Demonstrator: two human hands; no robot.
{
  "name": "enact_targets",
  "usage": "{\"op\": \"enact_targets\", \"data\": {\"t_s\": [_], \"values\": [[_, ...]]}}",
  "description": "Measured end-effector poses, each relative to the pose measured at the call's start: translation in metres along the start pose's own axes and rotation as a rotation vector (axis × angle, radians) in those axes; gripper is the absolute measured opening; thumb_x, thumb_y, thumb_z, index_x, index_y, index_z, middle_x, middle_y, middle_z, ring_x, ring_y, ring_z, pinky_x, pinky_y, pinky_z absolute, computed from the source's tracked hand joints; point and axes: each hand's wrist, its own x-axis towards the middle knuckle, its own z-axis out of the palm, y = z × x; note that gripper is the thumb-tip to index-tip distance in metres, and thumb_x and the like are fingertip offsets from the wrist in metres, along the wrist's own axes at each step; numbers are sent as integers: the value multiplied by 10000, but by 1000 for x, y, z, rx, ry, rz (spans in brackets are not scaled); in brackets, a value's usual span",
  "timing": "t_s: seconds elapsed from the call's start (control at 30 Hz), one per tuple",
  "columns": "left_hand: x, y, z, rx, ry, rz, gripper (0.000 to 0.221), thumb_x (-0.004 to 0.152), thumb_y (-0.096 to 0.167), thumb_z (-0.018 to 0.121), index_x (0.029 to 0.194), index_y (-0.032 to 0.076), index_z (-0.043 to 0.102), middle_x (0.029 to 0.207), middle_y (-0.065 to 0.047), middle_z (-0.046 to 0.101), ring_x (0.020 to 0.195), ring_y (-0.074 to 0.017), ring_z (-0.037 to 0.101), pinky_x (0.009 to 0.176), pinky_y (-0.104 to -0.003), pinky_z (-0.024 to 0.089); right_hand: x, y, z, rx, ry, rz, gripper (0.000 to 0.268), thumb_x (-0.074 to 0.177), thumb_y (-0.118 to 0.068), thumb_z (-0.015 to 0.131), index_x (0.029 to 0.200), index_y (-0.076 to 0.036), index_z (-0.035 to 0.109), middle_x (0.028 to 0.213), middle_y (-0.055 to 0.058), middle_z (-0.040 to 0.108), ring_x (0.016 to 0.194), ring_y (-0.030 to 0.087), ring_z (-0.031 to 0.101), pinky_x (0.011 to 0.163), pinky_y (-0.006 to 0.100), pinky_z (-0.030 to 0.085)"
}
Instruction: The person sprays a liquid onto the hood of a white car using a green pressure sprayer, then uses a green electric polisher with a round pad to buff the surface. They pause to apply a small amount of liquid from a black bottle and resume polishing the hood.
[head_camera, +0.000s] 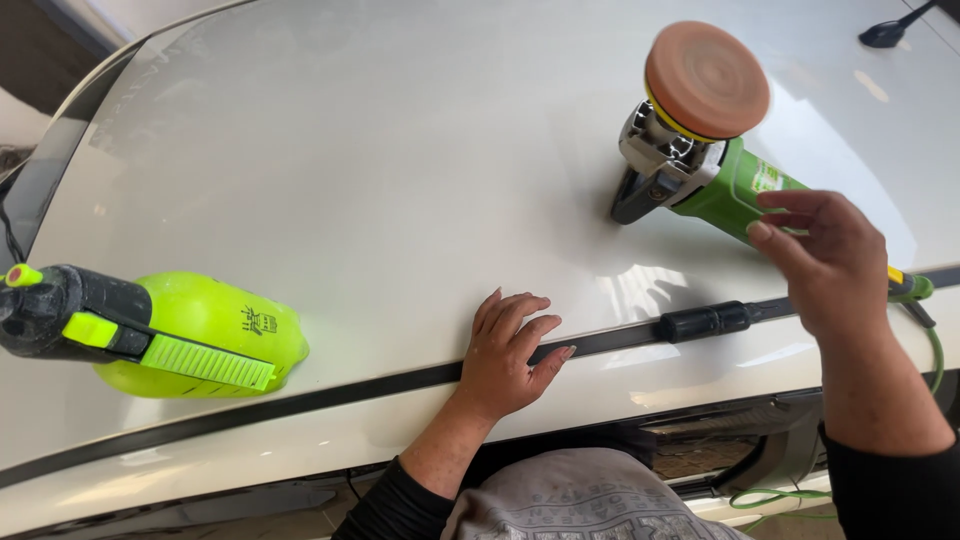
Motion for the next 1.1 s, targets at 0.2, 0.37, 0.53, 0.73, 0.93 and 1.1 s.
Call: {"op": "enact_targets", "data": {"t_s": [0.2,0.37,0.53,0.73,0.93,1.1], "values": [[0,0,-2,-20,14,-3,271,908,283,745,1095,102,671,1228,-54,616,1188,-247,591,1196,-517,340,-6,5,13,-182,-70,31,370,919,-20,768,1246,79,627,1118,198,683,1005,274,654,900,378,532],[-1,-3,-4,-44,36,-34,267,917,302,736,1087,109,666,1220,-42,620,1162,-239,602,1191,-511,349,-31,-8,48,-269,-185,-144,399,820,-54,818,1178,32,663,1068,151,731,951,240,692,854,344,553],[-2,-11,-24,-87,90,-112,292,908,274,726,1126,93,655,1242,-55,637,1170,-238,609,1192,-523,311,-47,-29,60,-645,-426,-274,590,797,-376,787,1306,-107,660,1261,75,696,1173,290,639,990,448,476],[-31,-86,-24,484,-489,-361,989,986,777,195,1607,8,174,1677,-289,40,1544,-449,-51,1149,-711,-58,-57,27,32,-1064,-573,-59,763,764,-595,717,1427,-238,593,1416,-49,632,1304,232,607,1099,440,469],[7,-79,-24,437,-623,-456,1086,923,825,314,1598,-11,158,1679,-288,24,1526,-494,-82,1111,-769,-48,-60,20,33,-873,-406,-196,533,762,-401,804,1225,-156,712,1096,-12,746,972,230,710,886,390,527],[12,-82,-20,422,-585,-427,1078,919,828,318,1592,-6,197,1677,-282,61,1527,-500,-47,1115,-769,-25,-40,11,60,-227,-282,-147,345,960,-275,600,1163,-6,529,897,147,702,766,279,693,687,356,547]]}}
